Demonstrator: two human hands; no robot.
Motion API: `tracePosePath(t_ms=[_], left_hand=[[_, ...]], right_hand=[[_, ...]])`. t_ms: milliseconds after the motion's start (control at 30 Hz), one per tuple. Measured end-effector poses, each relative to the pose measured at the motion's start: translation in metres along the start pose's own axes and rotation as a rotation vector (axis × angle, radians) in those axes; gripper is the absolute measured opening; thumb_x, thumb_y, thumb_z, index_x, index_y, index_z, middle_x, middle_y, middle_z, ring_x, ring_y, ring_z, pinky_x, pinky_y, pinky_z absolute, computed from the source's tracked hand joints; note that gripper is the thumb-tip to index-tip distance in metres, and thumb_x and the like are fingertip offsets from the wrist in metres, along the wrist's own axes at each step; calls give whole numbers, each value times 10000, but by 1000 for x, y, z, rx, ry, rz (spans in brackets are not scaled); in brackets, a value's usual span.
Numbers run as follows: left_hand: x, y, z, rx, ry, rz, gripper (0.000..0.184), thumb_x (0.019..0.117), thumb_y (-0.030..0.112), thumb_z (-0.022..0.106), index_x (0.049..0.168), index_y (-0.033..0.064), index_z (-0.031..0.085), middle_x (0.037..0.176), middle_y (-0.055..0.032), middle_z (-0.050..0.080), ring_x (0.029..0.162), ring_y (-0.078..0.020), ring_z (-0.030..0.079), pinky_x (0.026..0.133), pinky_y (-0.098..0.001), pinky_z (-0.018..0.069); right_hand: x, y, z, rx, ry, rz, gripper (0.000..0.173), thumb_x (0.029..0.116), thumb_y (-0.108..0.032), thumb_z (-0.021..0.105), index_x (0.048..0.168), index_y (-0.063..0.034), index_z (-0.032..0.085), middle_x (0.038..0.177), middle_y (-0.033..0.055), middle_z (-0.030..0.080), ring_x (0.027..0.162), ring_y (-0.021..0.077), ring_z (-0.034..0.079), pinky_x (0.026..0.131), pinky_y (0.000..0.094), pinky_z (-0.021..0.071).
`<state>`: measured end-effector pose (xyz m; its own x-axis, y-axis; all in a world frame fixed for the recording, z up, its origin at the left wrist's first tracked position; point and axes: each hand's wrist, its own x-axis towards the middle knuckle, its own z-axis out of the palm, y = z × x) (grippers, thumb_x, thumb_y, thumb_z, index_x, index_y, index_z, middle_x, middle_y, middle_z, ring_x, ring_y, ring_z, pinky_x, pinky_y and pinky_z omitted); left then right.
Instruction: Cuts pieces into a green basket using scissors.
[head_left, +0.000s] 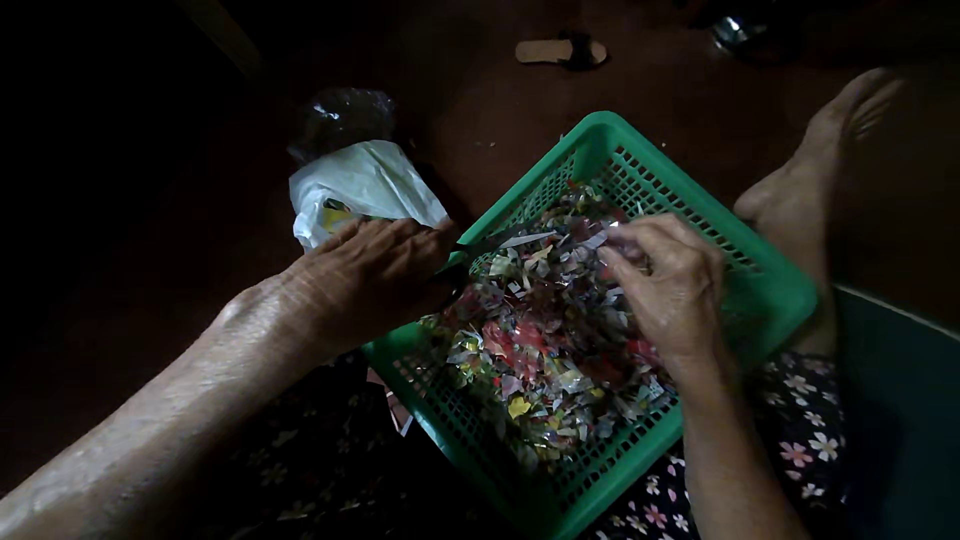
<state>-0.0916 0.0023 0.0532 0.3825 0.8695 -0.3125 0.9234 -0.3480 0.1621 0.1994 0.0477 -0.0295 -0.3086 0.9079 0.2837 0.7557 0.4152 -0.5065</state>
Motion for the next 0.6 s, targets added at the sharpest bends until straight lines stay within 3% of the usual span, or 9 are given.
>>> tracePosePath(t_ms=[33, 100, 200, 233, 300, 433, 500, 567, 600], left_hand=[[1, 1, 0, -8, 3, 1, 220, 1016, 326, 559, 1135, 151, 621, 811, -30, 614, 697, -237, 635, 578, -447, 493], [1, 3, 1, -14, 8, 10, 214, 1004, 313, 585, 1117, 136, 623, 776, -39, 606, 697, -252, 638, 590, -455, 500], [2, 4, 3, -5, -5, 36, 226, 1006, 326, 582, 1115, 132, 622, 744, -33, 589, 690, -248, 636, 591, -449, 501], [2, 5, 4, 0, -13, 38, 224, 1007, 330, 582, 1114, 136, 619, 745, -32, 586, 693, -247, 635, 589, -446, 496], [4, 7, 4, -6, -42, 20, 217, 1013, 341, 594, 1111, 149, 617, 749, -28, 590, 698, -247, 634, 596, -449, 493], [6, 5, 10, -35, -2, 29, 234, 987, 341, 609, 1122, 150, 623, 734, -31, 588, 669, -250, 630, 566, -452, 488], [6, 6, 9, -70, 1, 33, 340, 959, 337, 644, 1232, 137, 610, 904, -69, 652, 829, -282, 679, 668, -497, 544], [8, 8, 4, -115, -36, 27, 461, 951, 335, 673, 1341, 111, 573, 1112, -108, 669, 1030, -312, 674, 812, -530, 552], [9, 9, 3, -131, -44, 27, 472, 944, 339, 673, 1342, 113, 563, 1136, -102, 662, 1062, -302, 664, 841, -520, 547]], right_hand=[[-2, -4, 5, 15, -23, -32, 126, 926, -95, 730, 1021, -21, 764, 1038, 161, 710, 861, 287, 705, 745, 454, 596], [-11, -15, 17, 14, -164, -69, 102, 891, -96, 766, 965, -26, 770, 959, 142, 715, 808, 284, 707, 707, 468, 600], [-34, -28, 41, -49, -426, -89, 409, 866, -234, 812, 1180, 1, 696, 1157, 210, 665, 927, 361, 703, 777, 530, 592], [-39, -34, 45, -79, -520, -70, 436, 895, -207, 780, 1254, 15, 669, 1268, 239, 639, 1045, 398, 682, 862, 549, 568], [-37, -41, 45, -91, -632, 4, 273, 961, -62, 654, 1216, 32, 680, 1224, 247, 650, 1057, 417, 673, 878, 548, 556], [-15, -16, 30, 154, -507, 93, 121, 932, -69, 715, 1035, -26, 761, 993, 170, 728, 934, 323, 707, 861, 521, 569], [-6, -10, 15, 349, -416, 152, 155, 913, -30, 736, 1065, -1, 753, 1021, 153, 728, 936, 251, 697, 862, 450, 566], [-3, -9, 5, 549, -342, 259, 189, 924, -16, 715, 1113, -17, 732, 1028, 87, 725, 899, 116, 678, 814, 300, 563], [-4, -10, 3, 640, -303, 295, 172, 931, -15, 699, 1101, -27, 719, 991, 43, 715, 855, 44, 667, 770, 221, 561]])
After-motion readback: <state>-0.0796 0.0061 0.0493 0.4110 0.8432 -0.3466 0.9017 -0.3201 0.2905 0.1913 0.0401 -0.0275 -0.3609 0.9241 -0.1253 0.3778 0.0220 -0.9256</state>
